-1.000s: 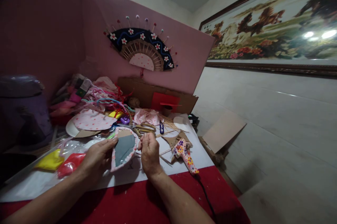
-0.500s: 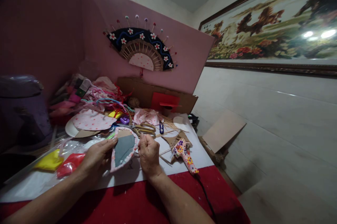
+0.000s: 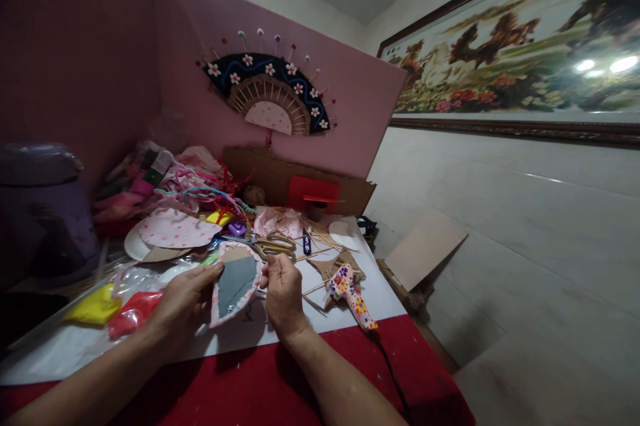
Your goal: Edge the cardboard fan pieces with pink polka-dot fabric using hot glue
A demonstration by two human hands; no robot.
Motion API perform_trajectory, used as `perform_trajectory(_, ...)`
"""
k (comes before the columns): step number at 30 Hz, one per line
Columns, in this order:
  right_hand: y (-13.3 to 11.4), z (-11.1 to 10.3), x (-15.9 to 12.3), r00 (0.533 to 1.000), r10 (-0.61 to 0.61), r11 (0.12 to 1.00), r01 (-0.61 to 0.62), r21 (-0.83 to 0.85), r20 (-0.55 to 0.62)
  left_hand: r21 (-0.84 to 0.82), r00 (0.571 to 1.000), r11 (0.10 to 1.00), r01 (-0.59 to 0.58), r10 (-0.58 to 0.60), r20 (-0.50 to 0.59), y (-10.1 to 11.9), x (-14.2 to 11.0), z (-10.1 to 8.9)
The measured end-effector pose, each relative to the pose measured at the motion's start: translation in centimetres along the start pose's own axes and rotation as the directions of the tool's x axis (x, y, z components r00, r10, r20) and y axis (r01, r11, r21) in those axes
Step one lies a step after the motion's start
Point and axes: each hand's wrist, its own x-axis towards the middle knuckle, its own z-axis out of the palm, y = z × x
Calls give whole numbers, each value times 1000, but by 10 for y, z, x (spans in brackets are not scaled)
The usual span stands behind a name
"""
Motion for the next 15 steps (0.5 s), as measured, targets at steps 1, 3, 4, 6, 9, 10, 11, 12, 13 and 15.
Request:
perform_trajectory(1, 1, 0, 0, 1000, -1, 1000, 1, 15, 5, 2, 1000, 1000, 2, -2, -4, 0, 0, 0)
perform_trajectory(3, 4, 0, 1, 1000, -3, 999, 2, 49, 11, 0, 1000, 1000, 0, 0, -11, 1, -1, 1)
perform_trajectory(4, 4, 0, 1, 1000, -4, 998, 3, 63, 9, 0, 1000, 1000, -2, 2, -12, 1, -1, 1)
perform_trajectory(6, 5, 0, 1, 1000, -7, 996, 7, 88, 0, 3, 1000, 1000, -4, 4, -9, 1, -1, 0)
perform_trajectory(9, 6, 1, 1, 1000, -5, 993, 7, 114, -12, 10, 1000, 1000, -4, 4, 1, 0, 0, 0)
perform_trajectory(10, 6, 1, 1, 1000, -1, 993, 2, 121, -12, 9, 1000, 1000, -4, 4, 0, 0, 0, 0)
perform_trajectory(11, 6, 1, 1, 1000, 5, 992, -4, 130, -10, 9, 1000, 1000, -5, 5, -3, 0, -1, 0)
perform_trajectory(12, 6, 2, 2, 1000, 12, 990, -10, 142, -7, 10, 1000, 1000, -7, 7, -7, 1, -1, 0)
perform_trajectory(13, 5, 2, 2, 1000, 18, 988, -17, 155, -5, 13, 1000, 1000, -8, 8, -11, 1, -1, 1)
perform_trajectory(15, 5, 2, 2, 1000, 27, 983, -26, 181, -2, 14, 1000, 1000, -5, 5, -12, 1, -1, 1)
